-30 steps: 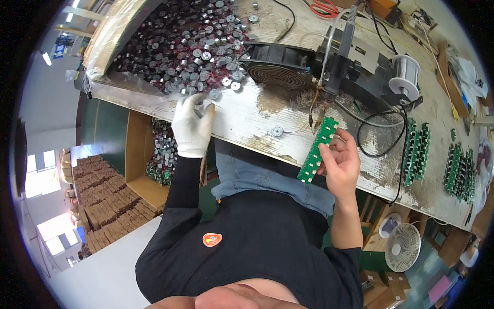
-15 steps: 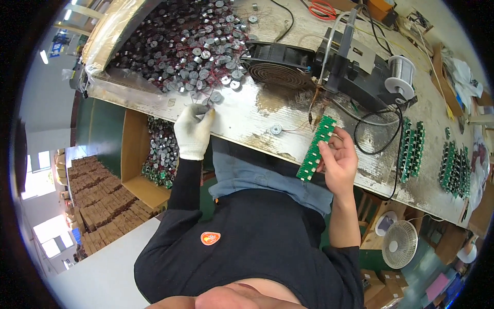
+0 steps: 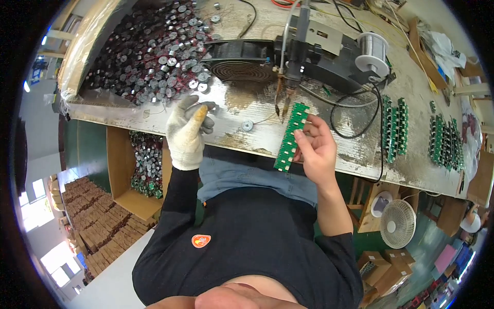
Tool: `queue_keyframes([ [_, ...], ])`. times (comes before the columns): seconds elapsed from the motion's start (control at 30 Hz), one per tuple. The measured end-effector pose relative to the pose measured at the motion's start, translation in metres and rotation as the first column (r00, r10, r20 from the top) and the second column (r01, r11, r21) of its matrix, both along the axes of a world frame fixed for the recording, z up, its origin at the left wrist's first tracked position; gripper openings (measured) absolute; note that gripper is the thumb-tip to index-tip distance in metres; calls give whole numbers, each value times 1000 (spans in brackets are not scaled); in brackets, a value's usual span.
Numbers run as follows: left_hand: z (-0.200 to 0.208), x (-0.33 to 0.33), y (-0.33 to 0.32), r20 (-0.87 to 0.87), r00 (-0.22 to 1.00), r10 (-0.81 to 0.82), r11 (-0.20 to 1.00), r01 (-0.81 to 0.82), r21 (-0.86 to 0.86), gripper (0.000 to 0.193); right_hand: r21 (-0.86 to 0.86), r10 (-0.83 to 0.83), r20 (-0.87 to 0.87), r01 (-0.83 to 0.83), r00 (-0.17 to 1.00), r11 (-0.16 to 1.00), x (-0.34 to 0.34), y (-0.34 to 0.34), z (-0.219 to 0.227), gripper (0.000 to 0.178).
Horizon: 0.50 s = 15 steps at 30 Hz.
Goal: The person solders electronic components onto printed circuit boards using a soldering iron and solder wire.
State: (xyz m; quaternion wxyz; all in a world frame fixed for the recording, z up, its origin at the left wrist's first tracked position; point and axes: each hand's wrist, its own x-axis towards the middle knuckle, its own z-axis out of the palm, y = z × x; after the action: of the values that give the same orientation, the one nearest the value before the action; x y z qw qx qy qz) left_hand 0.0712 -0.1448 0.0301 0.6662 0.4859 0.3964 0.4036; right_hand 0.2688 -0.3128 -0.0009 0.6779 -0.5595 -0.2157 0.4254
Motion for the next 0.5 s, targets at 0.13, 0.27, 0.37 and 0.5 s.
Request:
queue_keyframes([
  [0.13,-5,15,-22,-33,998,-60,998,59,-31,37,-12,12,-7,-12,1000,1000,-1,1,0,46],
  [0.27,-8,23,-33,-116,983,-143,990,143,-4,26,-20,16,147,-13,989,1000,-8,1,-5,59],
  [0.37,-4,27,-40,-177,954,-241,970,238,-38,25,-51,49,159,-41,986,998,-8,1,-1,55],
  [0.5,2,39,-49,-257,914,-313,949,309,-59,23,-76,39,105,-31,994,997,-6,2,7,53],
])
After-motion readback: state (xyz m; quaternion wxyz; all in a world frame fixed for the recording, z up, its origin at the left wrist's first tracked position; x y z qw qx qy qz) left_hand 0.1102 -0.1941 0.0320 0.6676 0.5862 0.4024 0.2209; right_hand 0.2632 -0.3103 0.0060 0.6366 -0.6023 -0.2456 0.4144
